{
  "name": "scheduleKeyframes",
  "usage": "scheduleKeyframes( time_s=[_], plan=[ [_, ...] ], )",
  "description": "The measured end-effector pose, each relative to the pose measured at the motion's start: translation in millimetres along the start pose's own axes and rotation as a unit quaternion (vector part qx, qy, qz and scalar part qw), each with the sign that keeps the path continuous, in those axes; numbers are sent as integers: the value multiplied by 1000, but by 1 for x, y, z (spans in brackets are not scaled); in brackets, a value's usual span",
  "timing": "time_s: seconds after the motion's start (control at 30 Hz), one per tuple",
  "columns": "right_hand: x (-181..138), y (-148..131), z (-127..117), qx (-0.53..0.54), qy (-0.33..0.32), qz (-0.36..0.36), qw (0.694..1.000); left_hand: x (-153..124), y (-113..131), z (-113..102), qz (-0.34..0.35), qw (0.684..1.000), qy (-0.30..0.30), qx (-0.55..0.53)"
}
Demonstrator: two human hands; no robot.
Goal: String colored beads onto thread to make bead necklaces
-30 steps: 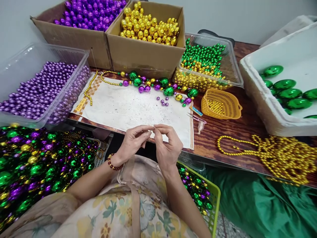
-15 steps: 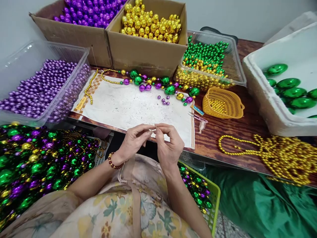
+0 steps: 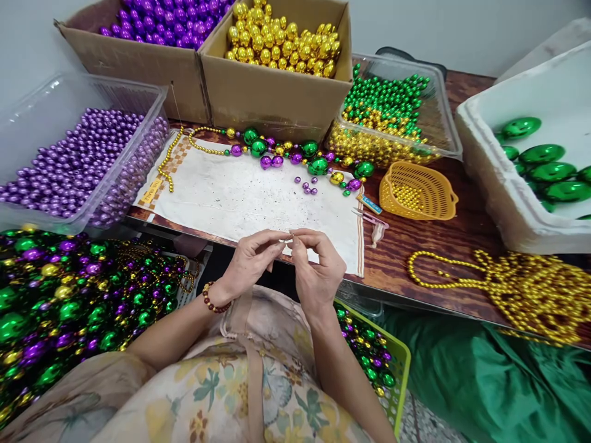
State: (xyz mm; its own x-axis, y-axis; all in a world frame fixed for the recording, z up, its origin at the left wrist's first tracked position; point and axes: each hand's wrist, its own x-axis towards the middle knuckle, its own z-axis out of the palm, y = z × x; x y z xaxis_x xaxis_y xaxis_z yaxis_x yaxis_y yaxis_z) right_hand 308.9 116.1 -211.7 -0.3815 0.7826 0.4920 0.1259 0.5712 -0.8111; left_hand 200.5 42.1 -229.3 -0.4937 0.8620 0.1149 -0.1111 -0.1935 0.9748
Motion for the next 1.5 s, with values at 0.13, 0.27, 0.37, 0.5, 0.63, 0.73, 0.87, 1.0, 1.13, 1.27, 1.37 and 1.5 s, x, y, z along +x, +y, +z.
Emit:
scheduleKeyframes(
  time_s=[0.13,0.27,0.37,0.5,0.63,0.73,0.87,1.0,1.13,1.27,1.37,1.5],
  plan=[
    [-1,1,0,-3,-2,1,1000,1,1,0,-5,1000,-1,4],
    [-2,1,0,3,-2,3,1000,2,3,0,-8,1000,-3,4],
    [-2,1,0,5,-3,6,1000,1,3,0,-8,1000,-2,3],
    [-2,2,0,7,-3,6,1000,1,1,0,-5,1000,-5,-8],
    [-2,3,1,10,-1,5,1000,0,-1,-1,-5,1000,-10,-9],
    [-2,4,1,16,0,10,1000,0,-1,-1,-10,1000,-10,-5],
    [-3,4,1,23,0,18,1000,1,-1,-1,-3,1000,-13,-1],
    [-4,4,1,29,-2,37,999,1,-2,-2,21,999,-18,26],
    [-4,5,2,41,0,42,998,1,-3,-4,63,994,-25,87],
    [-6,8,2,55,-1,53,997,1,-4,-6,102,986,-27,131],
    [-8,10,2,69,-4,67,995,1,-4,-6,114,982,-27,151],
    [-9,11,3,101,-2,87,991,2,-1,-7,155,969,-26,192]
  ],
)
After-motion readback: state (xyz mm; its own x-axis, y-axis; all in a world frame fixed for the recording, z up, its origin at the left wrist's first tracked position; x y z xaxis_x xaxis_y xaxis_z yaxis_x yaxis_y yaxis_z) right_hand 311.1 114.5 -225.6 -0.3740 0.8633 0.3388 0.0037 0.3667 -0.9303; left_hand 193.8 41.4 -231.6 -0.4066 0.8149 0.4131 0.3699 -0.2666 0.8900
